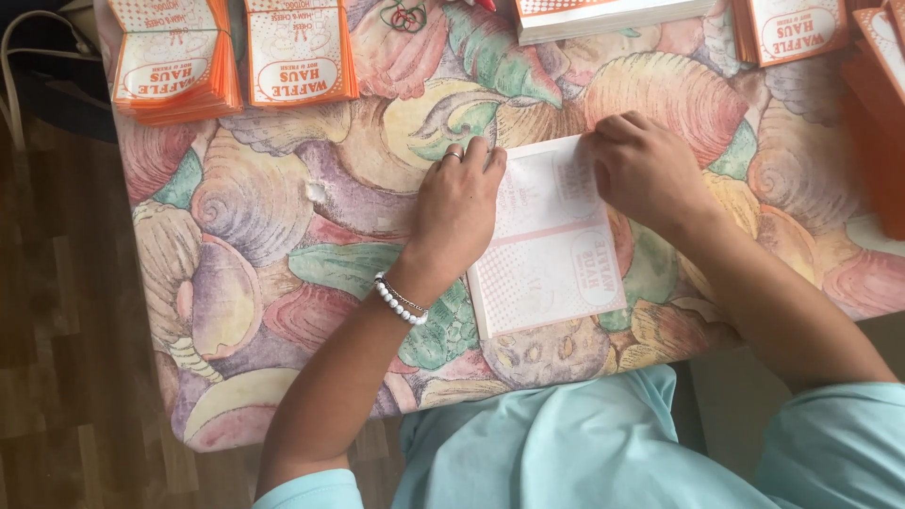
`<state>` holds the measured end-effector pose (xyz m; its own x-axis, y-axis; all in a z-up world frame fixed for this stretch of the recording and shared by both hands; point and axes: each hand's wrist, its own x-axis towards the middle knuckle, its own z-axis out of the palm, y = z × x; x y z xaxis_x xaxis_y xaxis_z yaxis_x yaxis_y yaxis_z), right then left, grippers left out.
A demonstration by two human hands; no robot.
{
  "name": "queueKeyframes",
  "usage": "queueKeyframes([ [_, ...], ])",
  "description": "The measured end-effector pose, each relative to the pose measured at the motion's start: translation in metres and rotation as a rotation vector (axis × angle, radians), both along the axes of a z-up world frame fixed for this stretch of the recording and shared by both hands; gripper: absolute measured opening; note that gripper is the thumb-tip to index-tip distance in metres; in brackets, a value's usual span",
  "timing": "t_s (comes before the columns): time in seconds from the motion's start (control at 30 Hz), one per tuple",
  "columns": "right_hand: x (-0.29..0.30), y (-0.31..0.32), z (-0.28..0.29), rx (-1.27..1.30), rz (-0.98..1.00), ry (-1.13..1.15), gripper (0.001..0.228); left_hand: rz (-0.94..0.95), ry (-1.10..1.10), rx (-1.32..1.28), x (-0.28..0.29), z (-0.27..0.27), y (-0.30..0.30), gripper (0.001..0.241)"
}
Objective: Folding paper bags and organizing them into neat stacks on a table.
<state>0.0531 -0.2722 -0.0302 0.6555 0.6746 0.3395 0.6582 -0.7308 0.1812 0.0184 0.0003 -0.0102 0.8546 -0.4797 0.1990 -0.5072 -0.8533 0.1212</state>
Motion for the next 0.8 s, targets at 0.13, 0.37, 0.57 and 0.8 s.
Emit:
queueKeyframes([
  [0.13, 0.004, 0.054, 0.019, 0.019, 0.115, 0.025, 0.022, 0.009, -0.025, -0.016, 0.001, 0.008, -0.005, 0.038],
  [0.37, 0.007, 0.025, -0.011, 0.107, 0.000, 0.051, 0.015, 0.085, 0.168, -0.131, 0.028, -0.025, 0.002, 0.037],
  [0.57, 0.003, 0.010, -0.002, 0.410, -0.088, 0.187, 0.020, 0.142, 0.349, -0.135, 0.055, -0.039, -0.002, 0.038],
  [0.8, 0.005, -0.024, 0.000, 1.021, -0.114, 0.596, 0.040, 0.138, 0.454, -0.313, 0.033, 0.015, 0.002, 0.047],
])
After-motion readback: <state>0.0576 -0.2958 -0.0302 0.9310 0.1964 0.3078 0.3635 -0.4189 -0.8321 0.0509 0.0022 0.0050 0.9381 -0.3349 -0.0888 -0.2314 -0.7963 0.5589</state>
